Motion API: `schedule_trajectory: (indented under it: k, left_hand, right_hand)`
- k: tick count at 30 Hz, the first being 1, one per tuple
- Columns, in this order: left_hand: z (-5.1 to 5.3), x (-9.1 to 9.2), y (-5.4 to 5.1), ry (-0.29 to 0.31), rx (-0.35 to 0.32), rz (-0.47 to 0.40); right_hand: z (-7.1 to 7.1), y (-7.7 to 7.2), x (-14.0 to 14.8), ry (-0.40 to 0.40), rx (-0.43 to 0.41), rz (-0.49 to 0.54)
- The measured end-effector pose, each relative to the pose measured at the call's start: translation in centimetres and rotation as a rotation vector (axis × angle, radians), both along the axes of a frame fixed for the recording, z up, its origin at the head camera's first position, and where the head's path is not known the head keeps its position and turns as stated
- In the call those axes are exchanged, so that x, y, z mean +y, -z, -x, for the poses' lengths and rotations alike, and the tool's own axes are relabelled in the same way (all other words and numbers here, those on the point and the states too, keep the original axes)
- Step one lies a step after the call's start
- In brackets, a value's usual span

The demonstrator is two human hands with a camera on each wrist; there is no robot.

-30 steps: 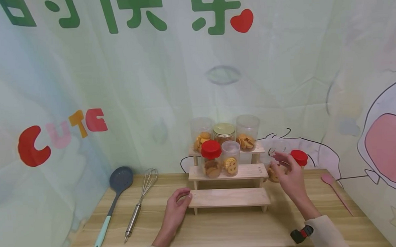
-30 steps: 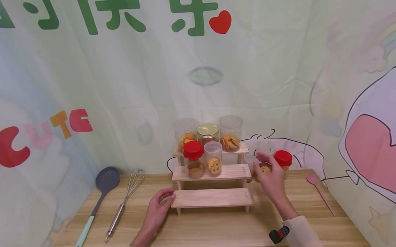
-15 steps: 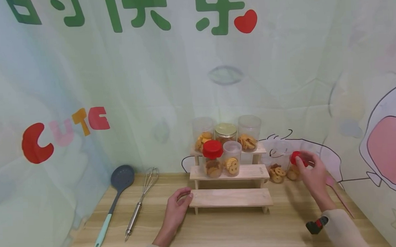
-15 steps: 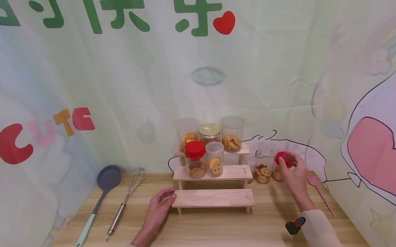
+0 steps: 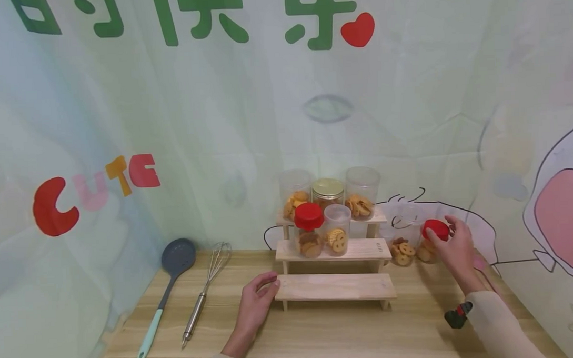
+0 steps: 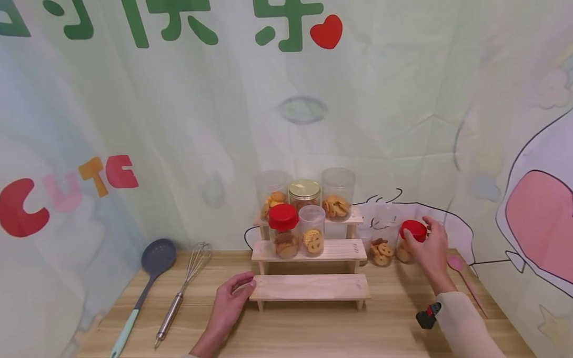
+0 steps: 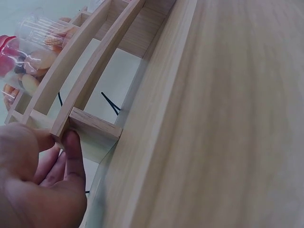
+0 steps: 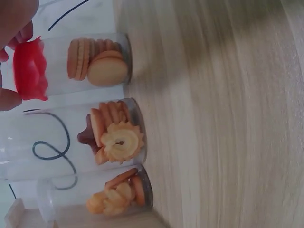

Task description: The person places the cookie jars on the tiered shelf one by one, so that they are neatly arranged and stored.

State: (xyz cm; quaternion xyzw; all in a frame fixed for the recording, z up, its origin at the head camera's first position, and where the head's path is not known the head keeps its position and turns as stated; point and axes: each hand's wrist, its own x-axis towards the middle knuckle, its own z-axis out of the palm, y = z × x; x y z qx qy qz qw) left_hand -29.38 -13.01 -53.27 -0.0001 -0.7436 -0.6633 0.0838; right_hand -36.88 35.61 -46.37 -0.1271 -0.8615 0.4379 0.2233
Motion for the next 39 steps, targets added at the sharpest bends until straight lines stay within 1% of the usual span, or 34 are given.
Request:
schedule_trajectory:
  k: [5, 8, 13, 17, 21, 25, 33, 37, 39]
  left_hand:
    - [0.1, 0.1, -0.1, 0.0, -0.002, 0.0]
    - [0.2, 0.1, -0.1, 0.0, 0.01, 0.008]
    - [0.2, 0.1, -0.2, -0.002, 0.005, 0.0]
    - [0.2, 0.1, -0.2, -0.01, -0.002, 0.02]
    - [0.1, 0.0, -0.2, 0.002, -0.017, 0.028]
    - [0.1, 0.0, -0.1, 0.016, -0.013, 0.029]
    - [0.1, 0.0, -0.1, 0.021, -0.008, 0.025]
    - [0.1, 0.0, 0.0, 0.026, -0.015, 0.026]
    - [0.1, -0.1, 0.0, 0.03, -0.022, 0.023]
  right_hand:
    - [0.0, 0.4, 0.7, -0.039, -0.072, 0.032]
    - [-0.1, 0.7, 1.0, -0.06, -0.091, 0.045]
    - [-0.3, 1.0, 0.9, -0.057, -0.07, 0.064]
    - [-0.4, 1.1, 0.9, -0.054, -0.072, 0.044]
    - [-0.7, 1.3, 1.2, -0.071, -0.076, 0.026]
    - [-1.4, 1.4, 1.4, -0.077, -0.078, 0.025]
    - [-2.9, 0.4, 1.3, -0.051, -0.086, 0.011]
    - [-3.7, -0.2, 1.1, -0.046, -0.05, -0.005]
    - [-4.0, -0.4, 1.1, -0.045, -0.016, -0.013]
